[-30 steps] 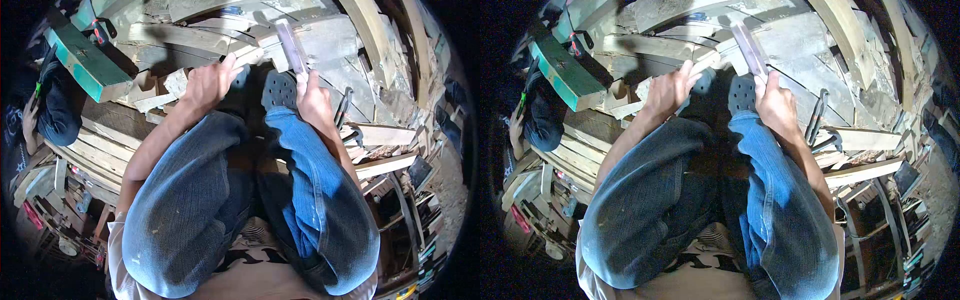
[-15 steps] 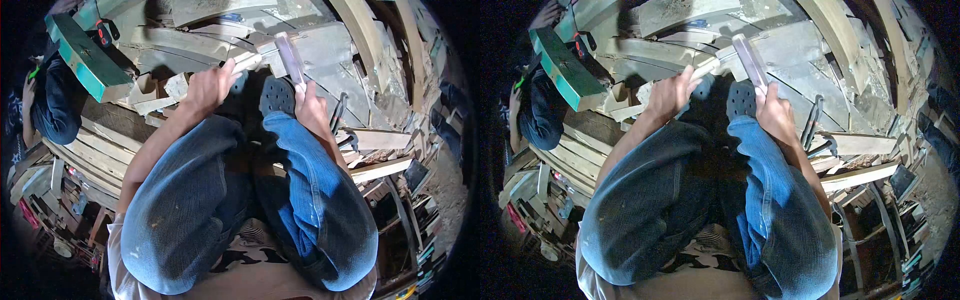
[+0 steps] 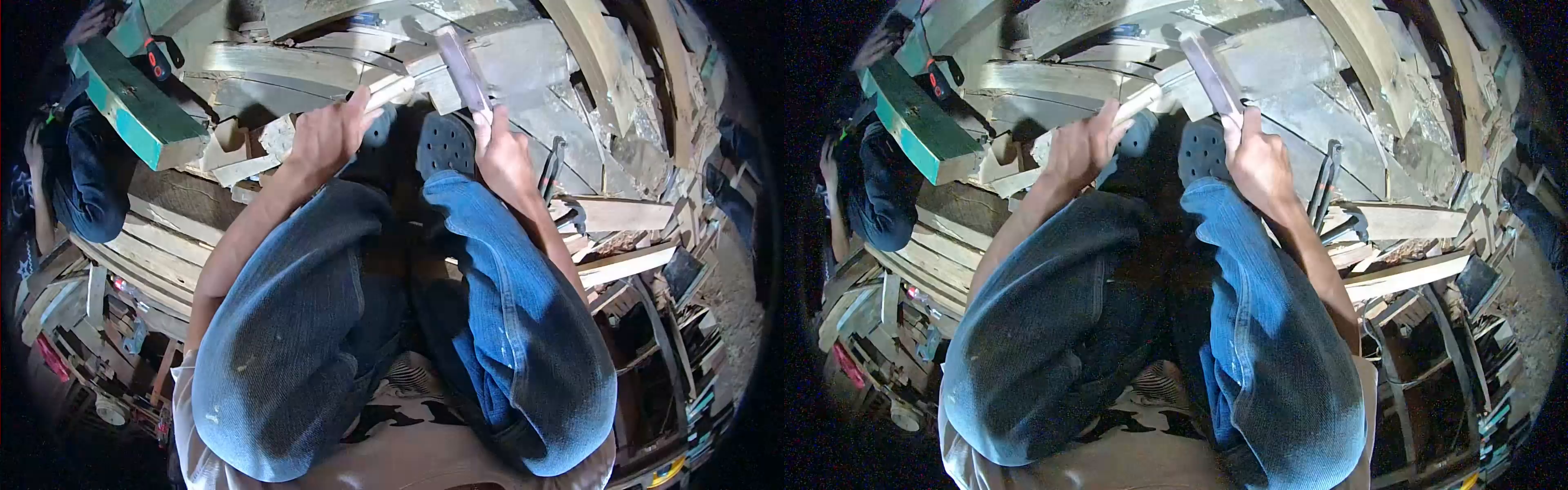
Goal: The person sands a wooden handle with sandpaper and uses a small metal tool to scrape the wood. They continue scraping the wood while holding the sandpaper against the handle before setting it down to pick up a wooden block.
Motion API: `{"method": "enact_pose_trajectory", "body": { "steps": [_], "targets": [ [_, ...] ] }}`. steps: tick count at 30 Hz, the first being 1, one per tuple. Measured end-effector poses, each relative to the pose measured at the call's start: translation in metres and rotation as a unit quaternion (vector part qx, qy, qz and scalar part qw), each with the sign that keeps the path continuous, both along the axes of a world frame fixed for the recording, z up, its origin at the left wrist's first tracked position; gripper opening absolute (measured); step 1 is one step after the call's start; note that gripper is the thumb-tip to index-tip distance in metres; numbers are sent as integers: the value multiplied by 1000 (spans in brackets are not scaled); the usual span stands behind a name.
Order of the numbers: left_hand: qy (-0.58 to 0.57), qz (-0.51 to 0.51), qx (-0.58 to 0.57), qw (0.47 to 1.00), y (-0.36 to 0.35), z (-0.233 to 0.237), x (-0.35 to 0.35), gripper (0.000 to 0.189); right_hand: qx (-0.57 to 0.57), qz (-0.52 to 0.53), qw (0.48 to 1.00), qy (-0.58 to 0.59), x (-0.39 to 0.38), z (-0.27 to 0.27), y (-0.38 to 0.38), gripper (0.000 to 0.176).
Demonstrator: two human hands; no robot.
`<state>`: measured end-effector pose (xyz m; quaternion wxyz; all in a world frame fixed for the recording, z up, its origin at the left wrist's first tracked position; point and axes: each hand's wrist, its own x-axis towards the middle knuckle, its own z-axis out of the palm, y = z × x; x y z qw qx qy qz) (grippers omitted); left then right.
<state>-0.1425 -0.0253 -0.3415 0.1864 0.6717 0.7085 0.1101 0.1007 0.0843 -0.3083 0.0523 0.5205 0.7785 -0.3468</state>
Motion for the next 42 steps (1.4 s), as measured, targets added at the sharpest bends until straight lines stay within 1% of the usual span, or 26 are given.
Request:
{"method": "enact_pose_trajectory", "body": {
  "steps": [3,4,5,7,8,12,13,15,18,19,20,21,23,24,25,27,29,31,33,34,35,37,39,40,41,42],
  "targets": [
    [50,-22,35,998,-9,-13,-3,42,12,-4,1000,-24,8,-5,-13,32],
    [46,-10,-8,999,-8,-12,-2,39,-4,-11,1000,-12,14,-15,-13,32],
    [46,-2,-7,999,-4,-7,-2,39,-3,-3,1000,-12,11,-13,-8,32],
    [-15,23,-45,999,-1,4,0,36,19,19,999,-44,10,-9,-4,31],
    [-50,30,0,998,0,5,1,30,25,14,1000,-9,5,-4,1,31],
    [-44,30,-45,998,3,9,1,26,20,3,1000,-5,4,-6,-1,31],
    [-44,24,-41,998,4,12,2,26,31,7,999,-11,11,-11,-9,32],
    [-54,56,-89,993,6,16,4,26,45,7,998,-37,11,-4,-10,36],
    [-25,37,-41,998,5,7,2,26,66,17,996,-54,2,-2,-2,35],
    [-15,33,-33,999,3,6,4,27,51,10,998,-24,-3,-3,4,34],
    [-52,55,-96,993,6,15,5,29,33,5,999,4,-6,-1,8,32],
    [-54,54,-99,992,2,13,8,29,27,21,999,-22,-9,7,11,31],
    [-33,39,-49,998,2,11,4,31,76,42,996,-1,2,1,0,31],
    [-42,60,-90,993,6,16,5,32,84,44,996,5,6,-3,-3,31],
    [-38,65,-85,994,7,14,2,32,70,35,997,-15,10,-7,-6,31],
    [-22,50,-12,998,3,11,4,31,51,33,998,-34,6,-5,-4,31],
    [-11,47,-49,998,5,10,5,31,53,32,998,-25,1,-1,7,32],
    [-49,55,-62,995,4,16,6,30,19,18,999,-27,2,1,6,33],
    [-35,50,-82,995,2,13,5,29,63,-2,997,38,10,-9,2,27],
    [-15,43,-59,997,1,8,5,29,54,17,998,-38,15,-2,-3,25],
    [5,40,-38,998,3,9,4,29,74,30,996,-30,17,-4,-5,26],
    [-19,46,-51,997,1,11,3,30,90,46,995,-23,22,-14,-2,29],
    [-54,68,-134,987,7,20,5,32,62,19,998,2,6,-4,13,27],
    [-62,58,-117,990,7,15,3,33,93,33,995,-9,2,-9,20,28],
    [-62,52,-115,990,7,17,5,33,126,38,991,-32,-5,-11,27,29],
    [-28,52,-120,991,7,21,6,34,106,15,994,-15,-8,-7,31,30]
  ]
}}
